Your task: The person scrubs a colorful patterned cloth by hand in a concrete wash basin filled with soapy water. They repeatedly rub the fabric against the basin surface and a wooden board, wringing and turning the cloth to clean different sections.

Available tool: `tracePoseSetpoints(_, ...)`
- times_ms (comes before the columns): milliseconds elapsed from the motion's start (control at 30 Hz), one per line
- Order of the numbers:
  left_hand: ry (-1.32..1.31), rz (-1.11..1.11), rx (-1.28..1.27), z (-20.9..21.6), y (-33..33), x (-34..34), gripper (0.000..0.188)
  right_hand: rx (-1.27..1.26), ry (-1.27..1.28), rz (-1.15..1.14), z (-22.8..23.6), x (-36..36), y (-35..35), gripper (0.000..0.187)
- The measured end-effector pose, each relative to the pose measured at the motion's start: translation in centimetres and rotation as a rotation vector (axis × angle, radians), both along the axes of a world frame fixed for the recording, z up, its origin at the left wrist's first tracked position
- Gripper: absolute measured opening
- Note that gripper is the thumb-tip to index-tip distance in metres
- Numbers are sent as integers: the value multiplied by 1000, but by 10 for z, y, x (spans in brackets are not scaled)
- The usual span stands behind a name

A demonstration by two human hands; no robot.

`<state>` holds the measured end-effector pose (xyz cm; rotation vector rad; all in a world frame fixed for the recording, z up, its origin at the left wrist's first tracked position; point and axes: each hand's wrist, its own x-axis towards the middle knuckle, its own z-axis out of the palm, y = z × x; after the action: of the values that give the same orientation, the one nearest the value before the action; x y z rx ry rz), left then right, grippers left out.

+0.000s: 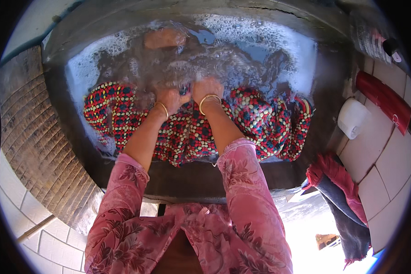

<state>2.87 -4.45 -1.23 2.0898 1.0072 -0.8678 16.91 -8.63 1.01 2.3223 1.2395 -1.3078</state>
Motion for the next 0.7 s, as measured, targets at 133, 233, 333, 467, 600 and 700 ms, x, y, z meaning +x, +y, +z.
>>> tracePoseSetpoints(133, -677, 158, 173, -20, 15, -9, 41, 190, -37, 79, -21, 4, -1, 38)
tracePoseSetpoints(233, -374, 131, -263, 9, 46, 4, 49, 137, 5, -237, -9, 16, 11, 49)
tracePoseSetpoints(333, -407, -95, 34, 55, 79, -13, 68, 356, 139, -278, -3, 31, -7, 65)
tracePoseSetpoints(467, -49, -262, 215, 78, 81, -85, 99, 648, -40, -80, 37, 13, -67, 78)
tracePoseSetpoints(600, -61, -56, 222, 74, 38, -127, 101, 520, -113, -123, 88, -6, -146, 91)
tracePoseSetpoints(700, 2, 125, 220, 71, 10, -156, 91, 457, -165, -232, 89, -7, -174, 91)
